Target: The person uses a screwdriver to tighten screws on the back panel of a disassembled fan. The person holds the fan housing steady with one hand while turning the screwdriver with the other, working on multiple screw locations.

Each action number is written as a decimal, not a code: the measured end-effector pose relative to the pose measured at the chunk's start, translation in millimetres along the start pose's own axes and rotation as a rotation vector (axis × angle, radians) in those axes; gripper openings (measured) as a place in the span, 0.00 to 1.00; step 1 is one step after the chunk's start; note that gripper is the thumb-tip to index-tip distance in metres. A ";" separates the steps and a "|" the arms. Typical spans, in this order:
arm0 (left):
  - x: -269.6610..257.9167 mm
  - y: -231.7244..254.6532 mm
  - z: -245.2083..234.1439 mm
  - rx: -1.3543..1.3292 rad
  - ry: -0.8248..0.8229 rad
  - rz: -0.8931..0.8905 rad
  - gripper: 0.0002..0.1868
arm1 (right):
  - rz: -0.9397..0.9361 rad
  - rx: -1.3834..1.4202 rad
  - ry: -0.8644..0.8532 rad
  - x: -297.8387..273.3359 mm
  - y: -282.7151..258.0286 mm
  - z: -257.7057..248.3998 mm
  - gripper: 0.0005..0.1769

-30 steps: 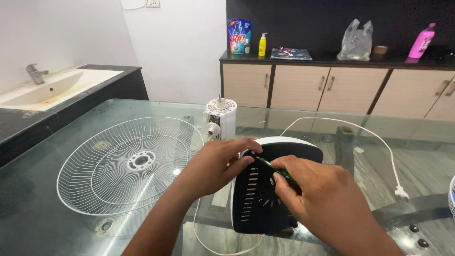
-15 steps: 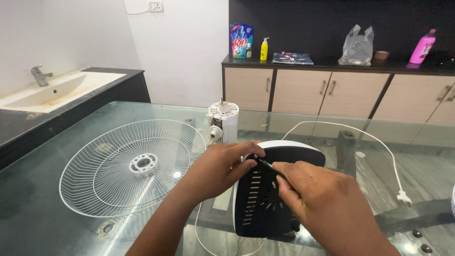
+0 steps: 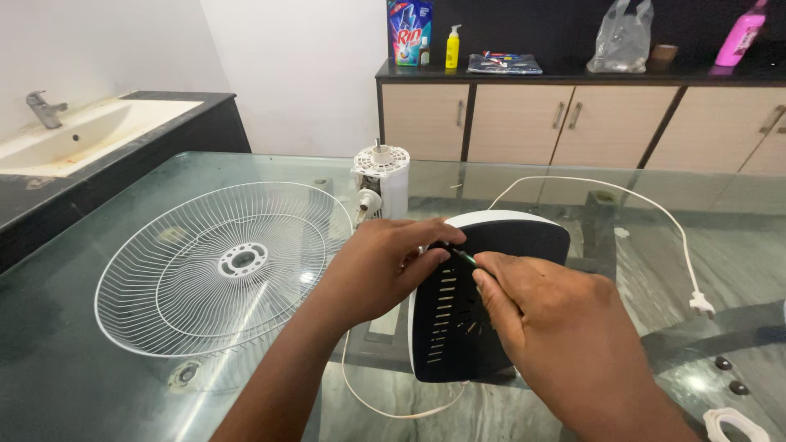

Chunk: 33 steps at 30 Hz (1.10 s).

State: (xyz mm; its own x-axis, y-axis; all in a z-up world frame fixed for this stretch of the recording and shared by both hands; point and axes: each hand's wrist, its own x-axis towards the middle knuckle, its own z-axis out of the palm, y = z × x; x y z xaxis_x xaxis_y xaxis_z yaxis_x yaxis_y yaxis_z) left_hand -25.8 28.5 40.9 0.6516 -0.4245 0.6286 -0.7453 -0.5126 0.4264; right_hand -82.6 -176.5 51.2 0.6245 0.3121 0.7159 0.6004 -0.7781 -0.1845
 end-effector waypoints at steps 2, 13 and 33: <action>1.5 0.6 0.5 -0.011 0.007 -0.005 0.12 | 0.036 0.023 0.051 0.7 -2.9 0.6 0.14; 2.9 -5.7 1.1 0.044 -0.033 -0.085 0.14 | 0.165 0.089 0.069 2.2 -3.7 9.6 0.11; -90.2 -41.9 107.4 -0.266 0.317 -0.426 0.41 | 0.240 0.055 0.123 -108.2 120.8 46.6 0.16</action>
State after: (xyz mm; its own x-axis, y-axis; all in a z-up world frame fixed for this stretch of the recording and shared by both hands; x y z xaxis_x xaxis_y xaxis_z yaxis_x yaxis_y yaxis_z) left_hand -38.2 8.1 -103.5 0.8576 0.0426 0.5125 -0.4637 -0.3667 0.8065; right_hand -54.3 -278.9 -80.0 0.6887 0.0509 0.7232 0.4710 -0.7899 -0.3928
